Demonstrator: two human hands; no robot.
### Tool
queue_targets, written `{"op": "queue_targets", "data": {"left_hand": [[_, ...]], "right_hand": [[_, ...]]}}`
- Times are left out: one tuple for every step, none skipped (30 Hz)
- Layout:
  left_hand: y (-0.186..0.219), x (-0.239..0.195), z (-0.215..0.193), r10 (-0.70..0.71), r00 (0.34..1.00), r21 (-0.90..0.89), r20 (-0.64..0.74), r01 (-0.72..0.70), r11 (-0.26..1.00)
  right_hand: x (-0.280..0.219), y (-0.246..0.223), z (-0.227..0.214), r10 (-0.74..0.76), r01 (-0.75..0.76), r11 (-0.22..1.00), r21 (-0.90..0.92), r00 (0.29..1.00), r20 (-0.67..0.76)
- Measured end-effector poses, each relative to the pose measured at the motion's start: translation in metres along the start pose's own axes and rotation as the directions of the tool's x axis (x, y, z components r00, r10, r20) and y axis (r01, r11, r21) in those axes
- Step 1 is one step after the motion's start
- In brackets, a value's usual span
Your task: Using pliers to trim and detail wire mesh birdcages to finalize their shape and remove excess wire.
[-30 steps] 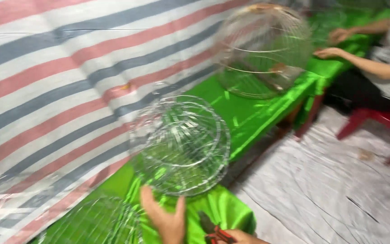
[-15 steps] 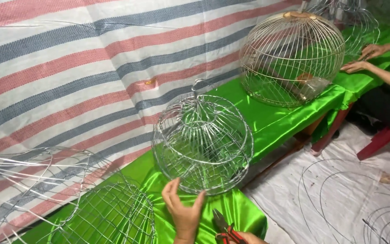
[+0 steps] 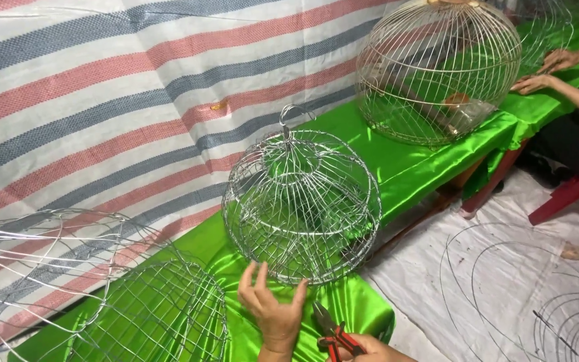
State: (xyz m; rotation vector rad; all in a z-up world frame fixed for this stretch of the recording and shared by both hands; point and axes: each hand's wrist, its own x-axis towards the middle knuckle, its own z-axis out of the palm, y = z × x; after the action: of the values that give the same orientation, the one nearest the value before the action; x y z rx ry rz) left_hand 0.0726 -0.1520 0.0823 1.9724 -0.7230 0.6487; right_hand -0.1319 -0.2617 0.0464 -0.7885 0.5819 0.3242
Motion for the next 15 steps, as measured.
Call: {"op": "queue_targets", "data": {"left_hand": [[0.004, 0.005, -0.004, -0.026, 0.999, 0.033, 0.045, 0.025, 0.999], [0.003, 0.006, -0.004, -0.031, 0.998, 0.037, 0.047, 0.029, 0.999], [0.003, 0.008, -0.004, -0.021, 0.996, 0.026, 0.082, 0.019, 0.999], [0.002, 0.01, -0.005, -0.011, 0.993, 0.014, 0.118, 0.01, 1.0], [0.004, 0.011, -0.006, -0.016, 0.993, 0.018, 0.119, 0.014, 1.0], [0.006, 0.012, -0.008, -0.08, 0.98, 0.0, 0.181, 0.081, 0.997], [0.008, 0.013, -0.009, -0.141, 0.96, -0.014, 0.242, 0.149, 0.989], [0.008, 0.014, -0.01, -0.147, 0.958, -0.009, 0.245, 0.154, 0.988], [0.008, 0.014, -0.01, -0.152, 0.955, -0.01, 0.253, 0.159, 0.987], [0.008, 0.015, -0.011, -0.156, 0.953, -0.011, 0.26, 0.164, 0.986], [0.009, 0.015, -0.011, -0.161, 0.951, -0.007, 0.263, 0.169, 0.986], [0.009, 0.016, -0.011, -0.17, 0.949, -0.021, 0.264, 0.182, 0.983], [0.01, 0.016, -0.012, -0.179, 0.947, -0.035, 0.266, 0.195, 0.98], [0.009, 0.016, -0.012, -0.181, 0.946, -0.033, 0.269, 0.197, 0.98], [0.009, 0.016, -0.011, -0.167, 0.951, -0.035, 0.259, 0.182, 0.983]], "right_hand": [[-0.002, -0.001, 0.003, 0.017, -0.017, 0.996, 0.088, 1.0, 0.0], [-0.007, -0.006, 0.013, 0.023, -0.023, 0.996, 0.088, 1.0, 0.002], [-0.012, -0.01, 0.022, 0.034, -0.026, 0.99, 0.135, 0.998, -0.053], [-0.017, -0.015, 0.031, 0.048, -0.028, 0.983, 0.181, 0.993, -0.107], [-0.012, -0.01, 0.022, 0.054, -0.034, 0.983, 0.182, 0.993, -0.106], [-0.008, -0.004, 0.012, -0.028, 0.027, 0.998, 0.055, 1.0, 0.009], [-0.003, 0.002, 0.003, -0.094, 0.103, 0.993, -0.063, 0.986, 0.135], [-0.008, -0.003, 0.008, -0.087, 0.096, 0.994, -0.061, 0.987, 0.135], [-0.013, -0.009, 0.013, -0.072, 0.088, 0.99, -0.112, 0.987, 0.141], [-0.017, -0.014, 0.017, -0.059, 0.082, 0.983, -0.163, 0.988, 0.146], [-0.019, -0.016, 0.02, -0.052, 0.076, 0.984, -0.161, 0.988, 0.147], [-0.021, -0.017, 0.022, -0.054, 0.075, 0.986, -0.148, 0.988, 0.144], [-0.023, -0.019, 0.025, -0.055, 0.074, 0.988, -0.135, 0.988, 0.141], [-0.018, -0.013, 0.018, -0.052, 0.07, 0.989, -0.133, 0.989, 0.141], [-0.012, -0.007, 0.011, -0.078, 0.095, 0.99, -0.101, 0.984, 0.163]]}}
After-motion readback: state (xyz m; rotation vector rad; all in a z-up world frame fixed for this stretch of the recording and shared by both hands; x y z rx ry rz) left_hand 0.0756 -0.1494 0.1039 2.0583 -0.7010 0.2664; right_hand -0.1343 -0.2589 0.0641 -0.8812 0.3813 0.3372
